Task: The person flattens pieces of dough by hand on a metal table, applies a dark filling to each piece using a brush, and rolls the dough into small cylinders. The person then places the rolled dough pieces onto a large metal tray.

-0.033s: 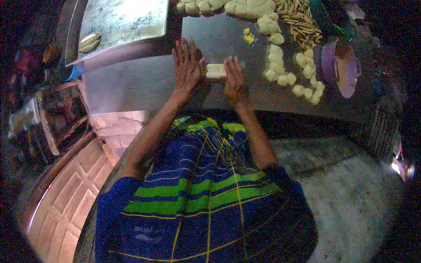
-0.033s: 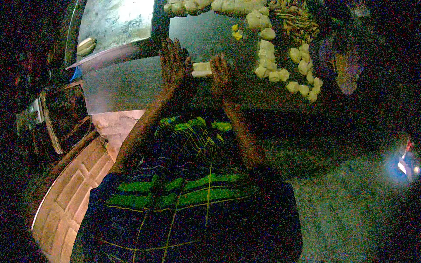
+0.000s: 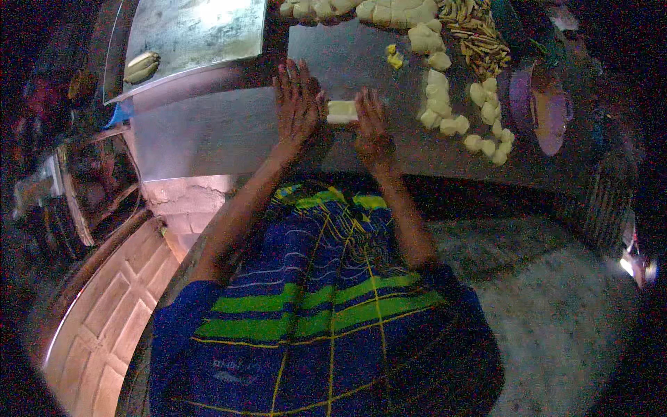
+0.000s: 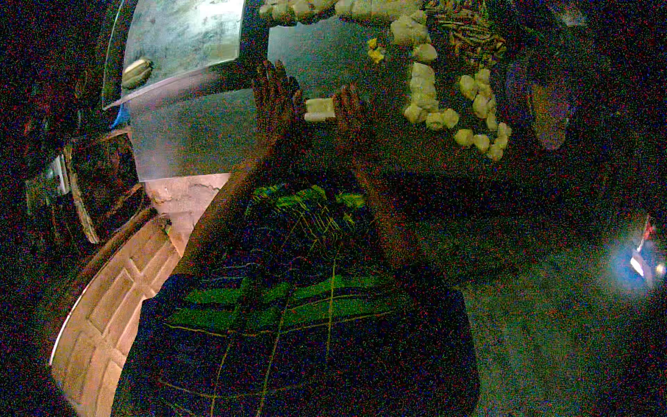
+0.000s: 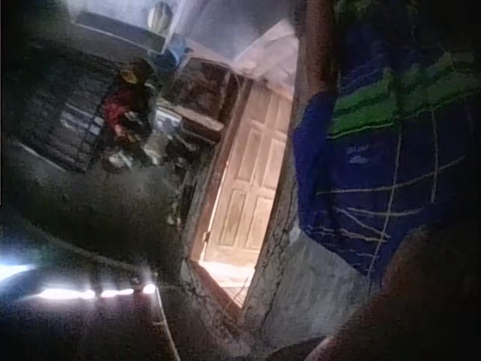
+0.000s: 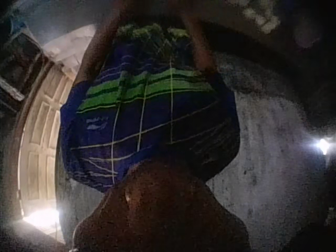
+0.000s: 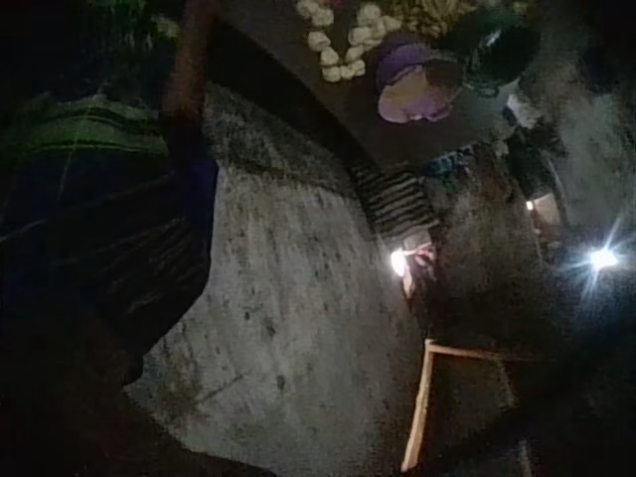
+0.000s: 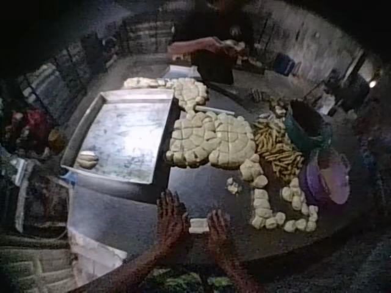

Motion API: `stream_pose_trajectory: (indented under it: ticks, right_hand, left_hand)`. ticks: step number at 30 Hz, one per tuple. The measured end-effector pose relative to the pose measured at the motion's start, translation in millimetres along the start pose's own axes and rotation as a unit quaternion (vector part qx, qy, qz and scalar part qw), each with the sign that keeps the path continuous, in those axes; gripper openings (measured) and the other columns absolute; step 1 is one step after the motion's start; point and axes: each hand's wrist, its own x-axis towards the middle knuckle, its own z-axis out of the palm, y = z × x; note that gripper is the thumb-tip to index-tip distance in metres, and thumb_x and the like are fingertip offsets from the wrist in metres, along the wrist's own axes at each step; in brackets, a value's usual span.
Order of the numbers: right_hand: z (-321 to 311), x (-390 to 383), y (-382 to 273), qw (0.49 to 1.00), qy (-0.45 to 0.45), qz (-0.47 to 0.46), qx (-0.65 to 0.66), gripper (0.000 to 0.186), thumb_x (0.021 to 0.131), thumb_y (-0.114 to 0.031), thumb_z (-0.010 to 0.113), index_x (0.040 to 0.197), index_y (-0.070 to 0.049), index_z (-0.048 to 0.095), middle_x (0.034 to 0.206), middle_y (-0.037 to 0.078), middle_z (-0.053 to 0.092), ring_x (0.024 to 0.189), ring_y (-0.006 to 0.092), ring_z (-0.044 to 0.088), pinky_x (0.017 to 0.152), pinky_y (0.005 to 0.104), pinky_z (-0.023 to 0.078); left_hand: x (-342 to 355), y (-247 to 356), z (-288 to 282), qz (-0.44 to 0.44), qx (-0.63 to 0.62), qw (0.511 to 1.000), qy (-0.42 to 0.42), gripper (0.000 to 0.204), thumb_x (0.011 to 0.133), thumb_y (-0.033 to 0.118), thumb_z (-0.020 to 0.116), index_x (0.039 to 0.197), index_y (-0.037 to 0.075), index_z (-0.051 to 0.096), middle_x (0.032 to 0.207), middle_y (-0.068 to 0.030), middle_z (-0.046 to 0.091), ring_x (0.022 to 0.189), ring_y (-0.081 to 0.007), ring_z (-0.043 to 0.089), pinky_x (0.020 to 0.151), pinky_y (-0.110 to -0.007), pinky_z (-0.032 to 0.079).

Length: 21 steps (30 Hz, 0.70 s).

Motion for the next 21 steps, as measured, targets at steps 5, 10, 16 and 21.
stream_pose_trajectory:
  ticks: [5,10,16,21]
  right_hand:
    - [13.1,-21.8,0.3,0.999,0.012,0.013,-0.03,0.059,0.092,-0.002,0.058,0.149,0.002,0.042,0.157,0.024,0.038,0.147,0.0427,0.033,0.12,0.0524,0.03]
    - [9.2,-46.9,-15.1,0.999,0.003,0.033,0.011,0.065,0.087,0.005,0.065,0.149,0.0,0.044,0.156,0.021,0.04,0.145,0.041,0.037,0.118,0.0507,0.036]
    - [9.1,-63.8,-5.8,0.999,0.019,0.009,0.023,0.063,0.085,0.008,0.066,0.145,-0.005,0.052,0.154,0.017,0.045,0.14,0.0378,0.044,0.115,0.0477,0.041]
    - [-12.1,-26.9,-14.8,0.999,0.029,-0.026,0.012,0.051,0.09,0.008,0.058,0.139,-0.005,0.058,0.152,0.018,0.048,0.137,0.0377,0.048,0.114,0.0474,0.042]
  left_hand:
    - [-6.1,-1.6,-3.1,0.003,-0.003,1.0,-0.018,0.074,0.102,0.036,0.047,0.157,-0.005,0.02,0.164,-0.0291,0.013,0.153,-0.0468,0.009,0.124,-0.057,0.008]
    - [-49.9,-7.4,-1.1,0.048,0.021,0.998,-0.02,0.07,0.103,0.03,0.048,0.157,-0.005,0.021,0.164,-0.0265,0.018,0.152,-0.0469,0.015,0.124,-0.056,0.014]
    - [-73.1,7.5,-38.8,-0.061,-0.25,0.962,-0.086,0.068,0.104,0.023,0.05,0.157,-0.005,0.019,0.163,-0.0259,0.022,0.152,-0.0415,0.021,0.122,-0.052,0.024]
    - [-49.3,29.2,-42.6,0.014,-0.148,0.989,-0.021,0.059,0.103,0.021,0.051,0.153,-0.005,0.031,0.159,-0.0249,0.033,0.149,-0.0396,0.031,0.119,-0.049,0.032]
